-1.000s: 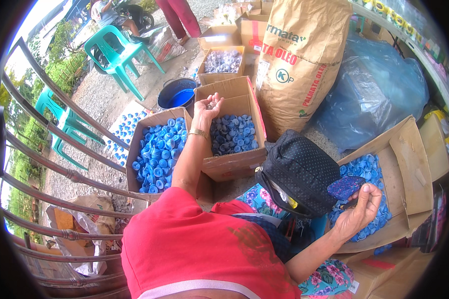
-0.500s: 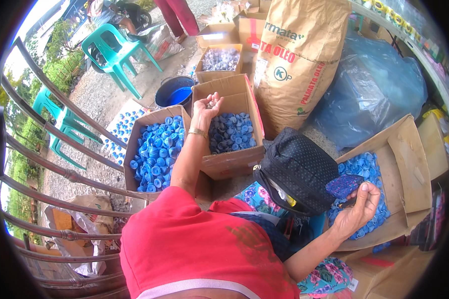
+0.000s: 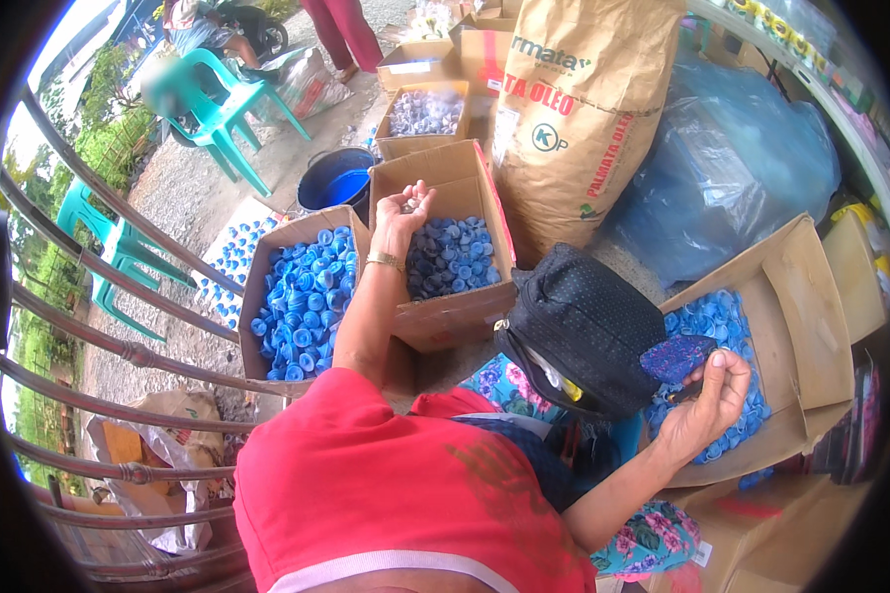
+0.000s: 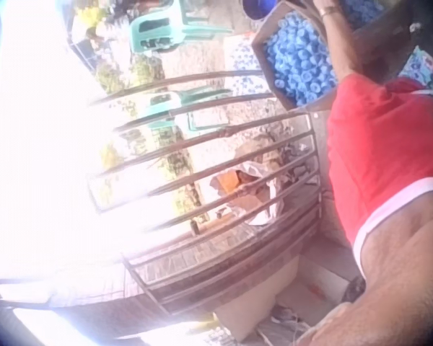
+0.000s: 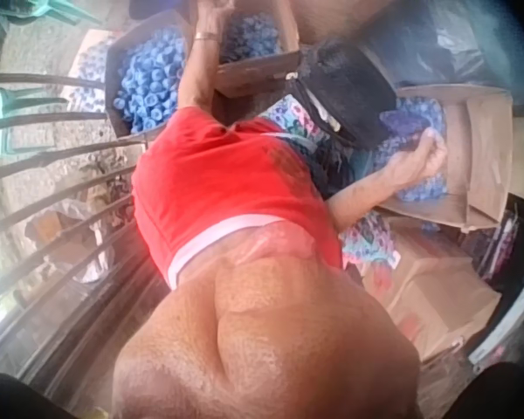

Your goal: The person sits cross-legged and uses scissors to trim the plastic strings attached to blue bottle caps. They pick caps from a cardboard box, cut the strings, and place the trimmed caps into a blue container. The person briefly opens a small pouch to retrieve coins before resuming the trimming task.

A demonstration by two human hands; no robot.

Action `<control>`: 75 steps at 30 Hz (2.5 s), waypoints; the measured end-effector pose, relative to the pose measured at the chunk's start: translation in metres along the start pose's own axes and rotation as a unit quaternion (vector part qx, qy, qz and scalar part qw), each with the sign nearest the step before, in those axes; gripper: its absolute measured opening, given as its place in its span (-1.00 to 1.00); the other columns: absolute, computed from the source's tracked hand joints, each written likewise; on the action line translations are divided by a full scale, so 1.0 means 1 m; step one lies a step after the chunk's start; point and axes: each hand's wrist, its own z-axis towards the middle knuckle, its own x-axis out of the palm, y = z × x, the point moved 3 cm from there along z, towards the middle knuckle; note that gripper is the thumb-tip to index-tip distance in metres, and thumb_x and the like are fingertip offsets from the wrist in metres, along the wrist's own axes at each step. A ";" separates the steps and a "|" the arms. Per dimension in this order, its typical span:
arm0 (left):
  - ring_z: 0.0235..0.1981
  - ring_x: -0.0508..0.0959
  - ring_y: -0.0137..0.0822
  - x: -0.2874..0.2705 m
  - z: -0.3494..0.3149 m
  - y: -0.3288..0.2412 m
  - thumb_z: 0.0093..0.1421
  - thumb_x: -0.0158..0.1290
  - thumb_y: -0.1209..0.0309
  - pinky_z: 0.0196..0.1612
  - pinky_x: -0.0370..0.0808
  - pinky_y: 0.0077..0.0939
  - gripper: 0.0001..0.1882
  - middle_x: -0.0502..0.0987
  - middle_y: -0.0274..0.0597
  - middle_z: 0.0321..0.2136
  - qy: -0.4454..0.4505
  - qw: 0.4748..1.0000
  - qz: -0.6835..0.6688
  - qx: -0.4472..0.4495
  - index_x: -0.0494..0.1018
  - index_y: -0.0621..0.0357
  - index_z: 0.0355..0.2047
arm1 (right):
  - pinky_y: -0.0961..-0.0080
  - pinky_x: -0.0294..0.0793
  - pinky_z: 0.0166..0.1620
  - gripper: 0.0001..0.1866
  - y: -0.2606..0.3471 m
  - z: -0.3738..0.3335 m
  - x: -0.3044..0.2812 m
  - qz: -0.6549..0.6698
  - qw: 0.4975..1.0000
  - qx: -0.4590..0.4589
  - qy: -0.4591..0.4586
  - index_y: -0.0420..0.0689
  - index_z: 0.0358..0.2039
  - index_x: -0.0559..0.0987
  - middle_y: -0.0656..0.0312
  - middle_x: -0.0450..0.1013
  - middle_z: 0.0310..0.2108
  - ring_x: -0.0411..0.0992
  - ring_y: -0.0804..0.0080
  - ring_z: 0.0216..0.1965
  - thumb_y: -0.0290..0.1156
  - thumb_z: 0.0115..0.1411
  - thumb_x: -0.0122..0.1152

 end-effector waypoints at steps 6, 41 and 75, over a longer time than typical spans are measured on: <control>-0.23 0.53 -0.07 0.003 -0.003 0.006 0.18 -0.27 0.59 0.08 0.36 0.08 -0.79 0.37 -0.05 -0.26 -0.010 1.000 -0.011 -0.002 0.29 0.32 -0.19 | 0.71 0.18 -0.47 -0.92 0.001 0.001 -0.001 0.009 1.000 -0.016 0.017 -0.14 -0.39 0.44 0.37 0.29 -0.55 0.18 0.65 -0.53 -0.44 0.21 0.13; -0.52 0.39 -0.51 0.010 -0.015 0.100 0.22 -0.17 0.61 -0.20 0.60 -0.50 -0.84 0.43 -0.23 -0.52 0.120 0.924 0.107 -0.348 0.44 0.36 -0.34 | 0.70 0.33 -0.40 -0.93 0.053 -0.003 -0.022 -0.081 0.993 -0.089 -0.018 -0.17 -0.42 0.46 0.37 0.39 -0.47 0.32 0.70 -0.45 -0.52 0.14 0.18; 0.23 0.13 0.19 0.039 -0.207 0.228 0.22 -0.27 0.69 0.26 0.19 0.03 -0.51 0.06 0.43 0.14 0.347 0.814 0.144 -0.443 -0.03 0.54 0.17 | 0.20 0.42 0.00 -0.47 0.295 0.021 -0.398 -0.856 0.182 -0.004 -0.483 0.19 -0.10 0.58 0.17 0.52 -0.13 0.47 0.08 -0.08 0.19 0.09 -0.10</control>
